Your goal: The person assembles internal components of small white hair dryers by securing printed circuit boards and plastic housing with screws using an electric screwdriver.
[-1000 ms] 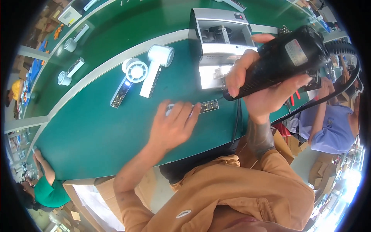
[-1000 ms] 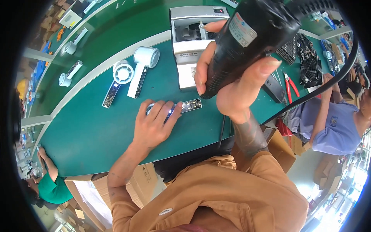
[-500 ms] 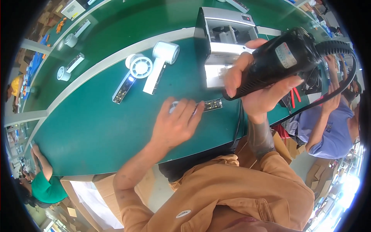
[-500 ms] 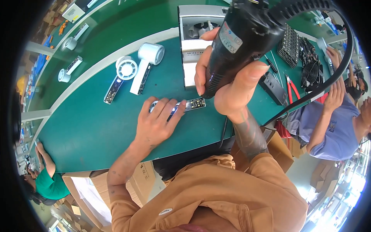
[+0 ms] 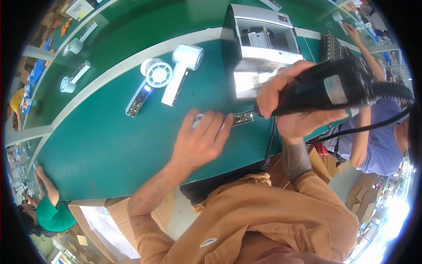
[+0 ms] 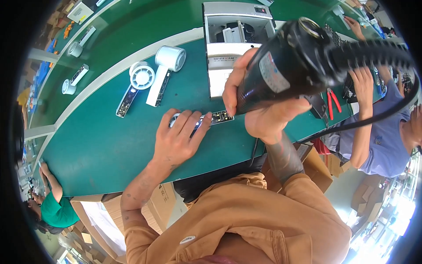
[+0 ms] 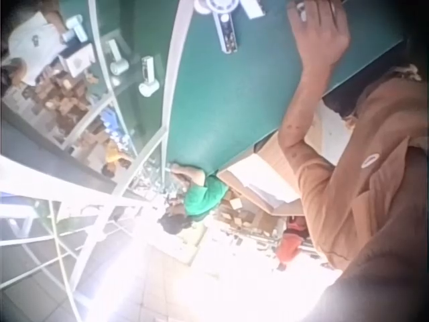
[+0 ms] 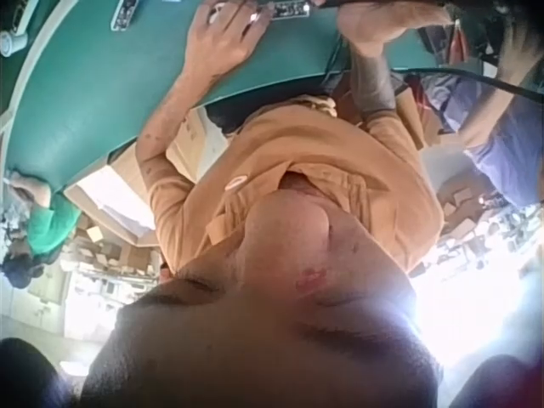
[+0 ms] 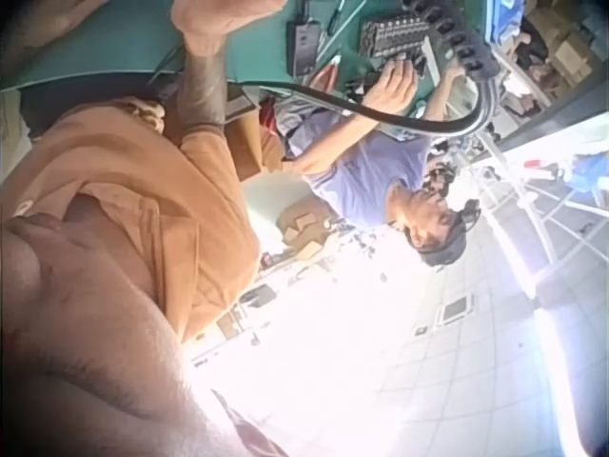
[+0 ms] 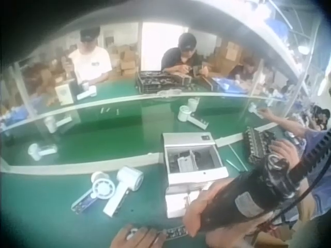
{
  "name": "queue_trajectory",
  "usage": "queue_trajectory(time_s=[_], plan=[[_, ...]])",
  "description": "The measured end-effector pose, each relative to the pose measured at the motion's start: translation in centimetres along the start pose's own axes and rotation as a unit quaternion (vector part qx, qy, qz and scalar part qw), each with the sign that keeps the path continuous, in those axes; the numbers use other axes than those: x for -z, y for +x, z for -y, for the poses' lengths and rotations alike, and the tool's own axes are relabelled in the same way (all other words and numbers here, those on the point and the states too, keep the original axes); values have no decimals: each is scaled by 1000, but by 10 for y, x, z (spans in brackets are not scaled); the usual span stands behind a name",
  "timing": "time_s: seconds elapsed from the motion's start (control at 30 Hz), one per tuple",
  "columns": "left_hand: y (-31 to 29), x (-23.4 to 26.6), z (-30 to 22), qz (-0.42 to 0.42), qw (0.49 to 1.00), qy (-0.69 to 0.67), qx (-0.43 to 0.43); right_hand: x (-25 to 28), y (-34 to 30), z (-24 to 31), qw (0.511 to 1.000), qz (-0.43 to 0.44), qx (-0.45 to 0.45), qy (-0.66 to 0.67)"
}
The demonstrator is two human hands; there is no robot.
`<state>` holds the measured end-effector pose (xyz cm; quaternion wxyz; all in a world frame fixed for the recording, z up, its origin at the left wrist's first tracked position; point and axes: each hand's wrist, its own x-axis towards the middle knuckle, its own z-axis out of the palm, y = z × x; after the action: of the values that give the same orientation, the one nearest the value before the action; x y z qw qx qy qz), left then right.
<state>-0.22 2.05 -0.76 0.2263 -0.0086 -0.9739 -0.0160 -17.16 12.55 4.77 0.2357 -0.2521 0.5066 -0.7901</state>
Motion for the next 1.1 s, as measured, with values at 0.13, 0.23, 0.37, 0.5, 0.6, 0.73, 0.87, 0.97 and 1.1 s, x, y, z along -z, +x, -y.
queue_trajectory(time_s=[0.13, 0.23, 0.37, 0.5, 0.6, 0.73, 0.87, 0.97, 1.1], plan=[[-1, 0, 1, -1, 1000, -2, -3, 2, 2, -3, 999, 15, -18, 44], [-2, -1, 1, 0, 1000, 1, -3, 2, 3, -4, 999, 18, -15, 40], [-1, -3, -1, -1, 1000, 1, 0, -5, 4, 7, 1000, -3, 11, -10], [2, -3, -1, -5, 1000, -13, -13, 23, 13, 7, 985, 59, 67, 148], [2, -3, -1, -3, 1000, -3, -10, 36, 27, 25, 937, 242, 181, 176], [3, -4, 1, 2, 1000, 2, -19, 30, 29, 45, 945, 199, 210, 155], [4, -4, 1, 3, 1000, 9, -20, 14, 37, 38, 976, 52, 181, 106], [0, -3, 2, 10, 1000, 4, -12, -2, 36, 37, 986, -55, 138, -71], [3, 0, 1, 14, 1000, 7, -15, 1, 39, 34, 973, -29, 169, -158]])
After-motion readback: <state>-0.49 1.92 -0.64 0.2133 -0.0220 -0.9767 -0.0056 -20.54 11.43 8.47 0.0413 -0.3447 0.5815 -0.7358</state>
